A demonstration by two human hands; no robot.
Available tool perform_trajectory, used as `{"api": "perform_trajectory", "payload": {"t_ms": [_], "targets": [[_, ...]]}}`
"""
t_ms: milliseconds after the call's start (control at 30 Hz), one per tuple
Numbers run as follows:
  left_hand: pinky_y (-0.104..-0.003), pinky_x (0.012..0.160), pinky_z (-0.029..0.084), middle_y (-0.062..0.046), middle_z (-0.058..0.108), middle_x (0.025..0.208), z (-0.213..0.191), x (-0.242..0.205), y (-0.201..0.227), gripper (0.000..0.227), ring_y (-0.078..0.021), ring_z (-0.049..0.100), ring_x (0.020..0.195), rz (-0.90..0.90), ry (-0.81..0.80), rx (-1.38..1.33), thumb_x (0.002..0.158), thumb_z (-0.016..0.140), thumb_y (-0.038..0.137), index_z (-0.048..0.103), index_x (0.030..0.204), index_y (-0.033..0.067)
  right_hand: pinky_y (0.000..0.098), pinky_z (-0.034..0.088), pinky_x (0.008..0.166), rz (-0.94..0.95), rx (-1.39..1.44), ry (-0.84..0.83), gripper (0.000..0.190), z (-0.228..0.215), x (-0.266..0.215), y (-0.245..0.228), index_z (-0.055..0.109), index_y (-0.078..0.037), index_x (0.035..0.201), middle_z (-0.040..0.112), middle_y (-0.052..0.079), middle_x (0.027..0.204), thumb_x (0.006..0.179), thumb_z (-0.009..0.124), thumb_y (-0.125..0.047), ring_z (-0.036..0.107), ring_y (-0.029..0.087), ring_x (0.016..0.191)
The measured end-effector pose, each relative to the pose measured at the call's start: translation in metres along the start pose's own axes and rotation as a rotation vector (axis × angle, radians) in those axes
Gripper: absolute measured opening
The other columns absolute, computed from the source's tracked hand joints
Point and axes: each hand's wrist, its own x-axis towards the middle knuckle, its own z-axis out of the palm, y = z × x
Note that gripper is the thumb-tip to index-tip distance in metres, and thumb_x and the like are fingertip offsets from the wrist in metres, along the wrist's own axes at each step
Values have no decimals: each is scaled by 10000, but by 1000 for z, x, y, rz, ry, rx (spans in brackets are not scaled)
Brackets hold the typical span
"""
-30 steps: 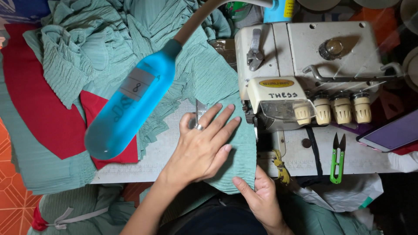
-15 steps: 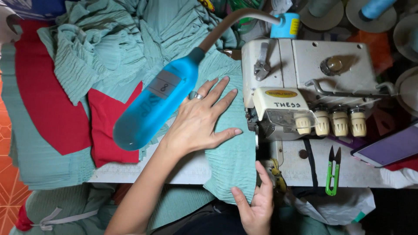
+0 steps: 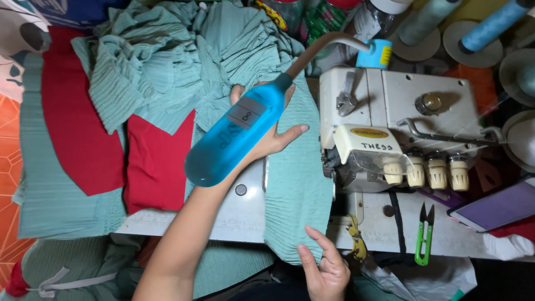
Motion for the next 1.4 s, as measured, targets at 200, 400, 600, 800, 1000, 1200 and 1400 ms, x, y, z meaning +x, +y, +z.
{"api": "perform_trajectory", "payload": {"t_ms": [200, 400, 600, 800, 1000, 1200, 1400], "targets": [[-556, 992, 208, 40, 531, 901, -2, 4, 2, 425, -227, 456, 1039, -338, 50, -119, 859, 521, 626, 547, 852, 202, 193, 145, 420, 77, -3, 80, 349, 2, 5, -15, 739, -161, 1122, 167, -63, 487, 776, 738, -203, 130, 48, 442], [-481, 883, 329, -29, 614, 846, -23, -22, -12, 263, -270, 562, 904, -299, 218, 267, 921, 525, 406, 627, 1001, 177, 116, 221, 383, -34, 63, 86, 360, 3, 10, -3, 697, -106, 1161, 717, -80, 705, 803, 712, -145, 211, -15, 401], [-376, 665, 429, 23, 451, 612, -102, -46, 39, 224, -215, 494, 579, -86, 189, 123, 1014, 564, 296, 597, 802, 230, 91, 478, 715, -101, 180, 46, 395, 7, 16, 0, 654, -8, 1202, 776, 49, 919, 816, 698, -78, 455, -51, 485], [-592, 927, 323, -126, 594, 1269, -100, -59, 68, 315, -340, 535, 1241, 268, -91, -544, 952, 532, 348, 608, 1109, 86, 242, 512, 959, -97, 289, 1, 376, 8, 19, 5, 615, 49, 1205, 702, 173, 1152, 836, 648, -18, 661, 164, 1054], [-705, 971, 248, -139, 469, 1437, -85, -53, 58, 665, -421, 389, 1354, 208, -186, -478, 874, 386, 612, 571, 1251, 97, 279, 499, 1008, -99, 310, 9, 368, 8, 26, -4, 607, 46, 1203, 671, 182, 1198, 840, 638, -4, 634, 201, 1130], [-686, 1001, 232, -102, 390, 1500, -74, -38, 48, 726, -406, 323, 1398, 150, -228, -433, 806, 524, 647, 522, 1324, 137, 271, 669, 678, -82, 329, 12, 384, 9, 39, -21, 595, 41, 1218, 666, 193, 1182, 839, 633, -15, 672, 159, 890], [-549, 1102, 296, -213, 352, 1498, -53, -24, 34, 779, -511, 203, 1414, 133, -228, -565, 801, 624, 587, 494, 1346, 46, 247, 616, 657, -100, 332, -52, 363, 12, 56, -27, 580, 42, 1247, 712, 165, 674, 898, 583, -62, 725, 175, 594]]}}
